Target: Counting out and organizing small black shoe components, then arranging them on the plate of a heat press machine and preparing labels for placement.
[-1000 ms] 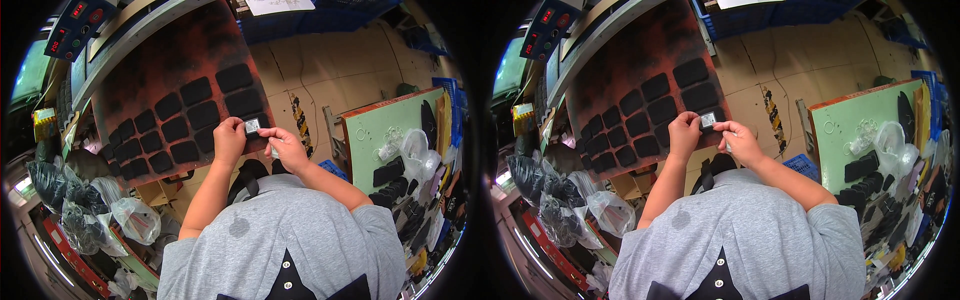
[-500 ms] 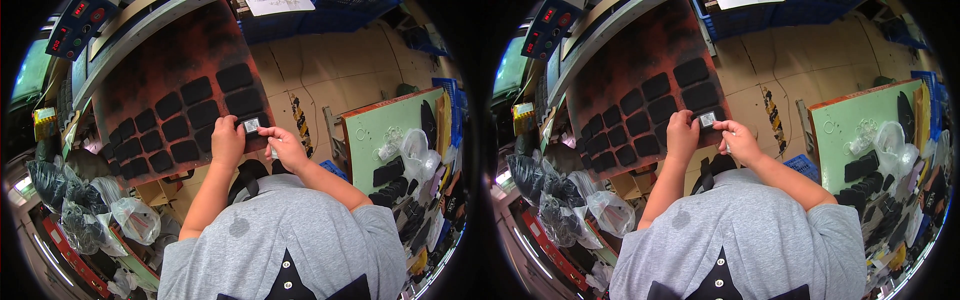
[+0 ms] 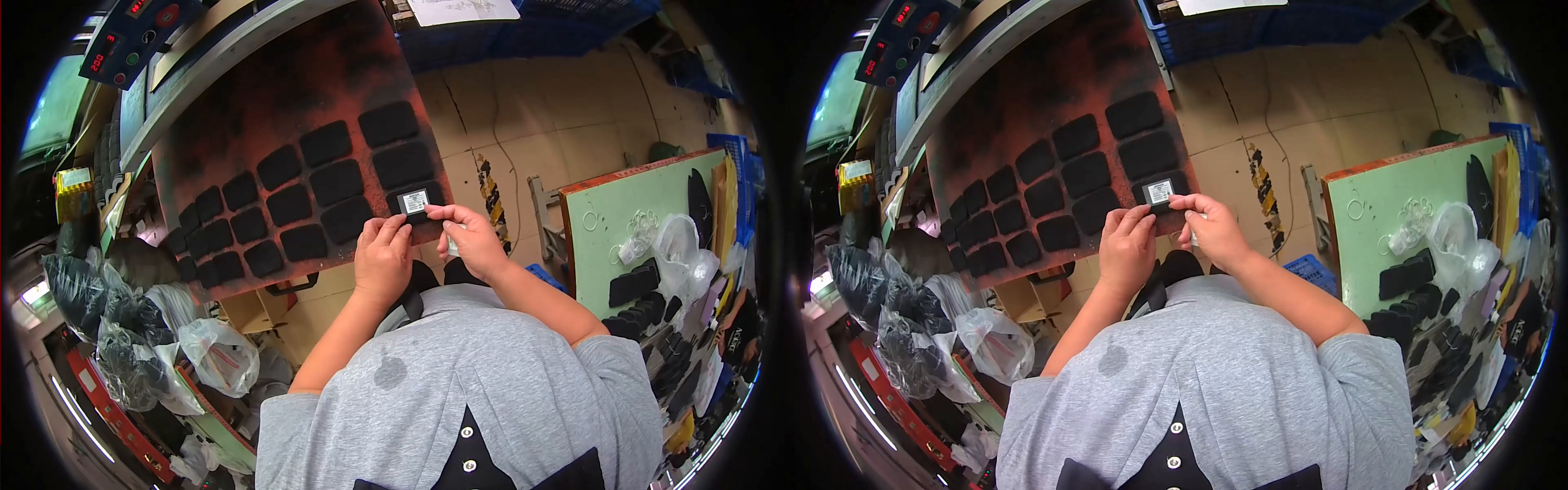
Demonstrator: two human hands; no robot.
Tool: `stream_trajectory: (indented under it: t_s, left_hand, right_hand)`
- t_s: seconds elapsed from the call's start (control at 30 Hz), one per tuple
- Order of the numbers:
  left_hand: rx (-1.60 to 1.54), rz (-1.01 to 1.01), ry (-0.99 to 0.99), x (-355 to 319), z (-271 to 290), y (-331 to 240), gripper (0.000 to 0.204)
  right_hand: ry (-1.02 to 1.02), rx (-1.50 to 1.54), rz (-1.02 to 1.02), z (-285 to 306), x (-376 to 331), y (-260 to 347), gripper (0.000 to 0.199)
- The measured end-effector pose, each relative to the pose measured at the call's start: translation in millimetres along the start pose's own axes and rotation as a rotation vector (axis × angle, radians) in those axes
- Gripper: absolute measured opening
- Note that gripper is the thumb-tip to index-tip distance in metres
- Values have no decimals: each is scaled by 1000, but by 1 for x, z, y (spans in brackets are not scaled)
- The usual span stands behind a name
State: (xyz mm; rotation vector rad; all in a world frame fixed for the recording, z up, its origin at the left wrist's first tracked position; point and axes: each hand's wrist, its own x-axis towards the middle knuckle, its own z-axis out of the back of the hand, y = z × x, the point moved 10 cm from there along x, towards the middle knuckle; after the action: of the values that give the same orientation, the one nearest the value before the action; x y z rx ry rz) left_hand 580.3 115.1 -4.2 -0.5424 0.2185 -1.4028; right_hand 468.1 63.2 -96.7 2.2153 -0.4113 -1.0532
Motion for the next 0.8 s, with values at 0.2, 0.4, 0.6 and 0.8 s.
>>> stream_trajectory:
  t_s: [0.2,0.4,0.6,0.8]
  left_hand:
    - [-128,82,-29,-8,0,9,26]
    - [-626,440,-24,-25,-20,42,25]
    - [-913,586,-12,-35,-38,55,25]
    - [-967,611,-27,-35,-40,56,25]
  right_hand:
    - [-53,7,95,12,-8,9,19]
    - [-69,4,111,18,-9,7,19]
    - [-79,2,96,16,-10,7,19]
    - [-71,-7,95,18,-10,5,18]
